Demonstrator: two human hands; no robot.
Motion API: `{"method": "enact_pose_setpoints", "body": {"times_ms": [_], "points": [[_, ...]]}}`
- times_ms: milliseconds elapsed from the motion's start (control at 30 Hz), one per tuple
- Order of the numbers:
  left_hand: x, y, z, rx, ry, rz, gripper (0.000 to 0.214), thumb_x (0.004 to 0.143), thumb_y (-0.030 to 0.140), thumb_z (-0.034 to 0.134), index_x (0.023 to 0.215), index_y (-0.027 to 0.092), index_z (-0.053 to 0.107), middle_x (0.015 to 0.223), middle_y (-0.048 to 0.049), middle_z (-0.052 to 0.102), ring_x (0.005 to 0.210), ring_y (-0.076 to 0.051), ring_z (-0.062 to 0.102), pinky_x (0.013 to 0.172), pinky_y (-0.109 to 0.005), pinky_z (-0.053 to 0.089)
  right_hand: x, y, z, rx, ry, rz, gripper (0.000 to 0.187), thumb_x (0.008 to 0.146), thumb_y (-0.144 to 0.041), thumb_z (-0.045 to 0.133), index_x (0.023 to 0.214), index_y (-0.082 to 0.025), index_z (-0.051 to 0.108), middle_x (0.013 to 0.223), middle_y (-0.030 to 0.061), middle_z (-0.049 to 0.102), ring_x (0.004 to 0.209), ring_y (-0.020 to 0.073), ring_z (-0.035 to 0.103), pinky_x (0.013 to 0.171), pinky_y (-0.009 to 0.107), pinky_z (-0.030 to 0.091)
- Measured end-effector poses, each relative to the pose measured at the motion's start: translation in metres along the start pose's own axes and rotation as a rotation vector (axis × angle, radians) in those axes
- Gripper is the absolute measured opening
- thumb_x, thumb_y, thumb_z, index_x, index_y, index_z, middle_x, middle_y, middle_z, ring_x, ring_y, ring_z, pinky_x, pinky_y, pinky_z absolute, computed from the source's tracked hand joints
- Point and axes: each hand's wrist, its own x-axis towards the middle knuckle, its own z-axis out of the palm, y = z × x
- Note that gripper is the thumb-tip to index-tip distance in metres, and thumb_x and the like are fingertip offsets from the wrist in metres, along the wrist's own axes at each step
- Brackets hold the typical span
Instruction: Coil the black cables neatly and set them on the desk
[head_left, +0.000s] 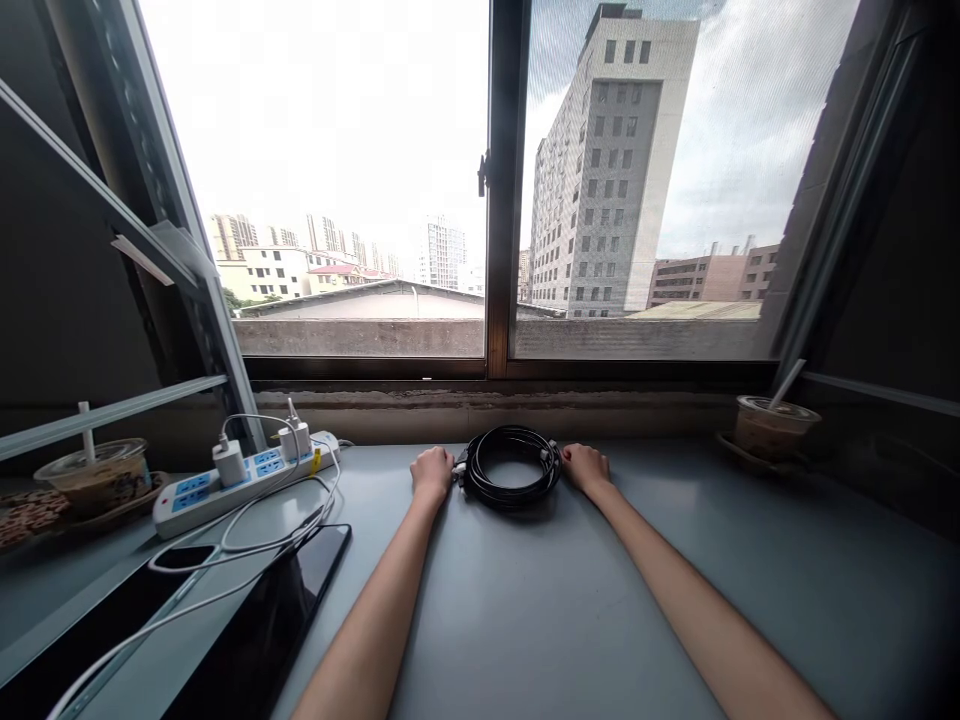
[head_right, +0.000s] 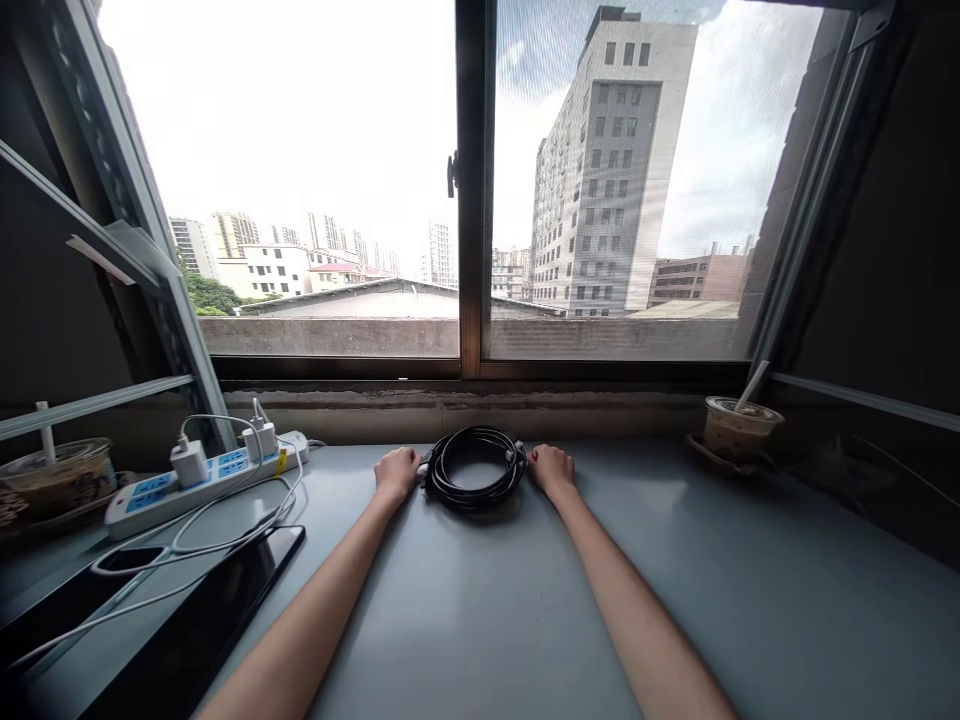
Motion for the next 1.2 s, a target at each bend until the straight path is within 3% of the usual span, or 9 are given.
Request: {"method": "enact_pose_setpoints", "body": {"times_ms": [733,1200], "points": [[0.0010,0.0004,0.0013,0.012,-0.014,-0.006,0.032,0.087,0.039,0.040,0.089,0.014,0.061,0.095,-0.0069,0.064,0.088,-0.016,0.059,0.076,-0.034,0.045,-0.0001,0.0010,0.0002,0.008,0.002,0.000,0.028,0.088,-0.037,0.044,0.094,-0.014,0.058,0.092,0.0047,0.060,0.083,0.0142,0.057,0.077,0.034,0.047],[0.0023,-0.0012,0.0037,0.005,0.023,0.004,0.032,0.086,0.027,0.035,0.086,0.016,0.065,0.095,-0.0101,0.066,0.089,-0.021,0.060,0.067,-0.029,0.042,0.0015,0.0018,0.0019,0.011,0.014,-0.004,0.028,0.088,-0.037,0.045,0.094,-0.013,0.058,0.091,0.0045,0.060,0.082,0.0138,0.057,0.076,0.034,0.047]]}}
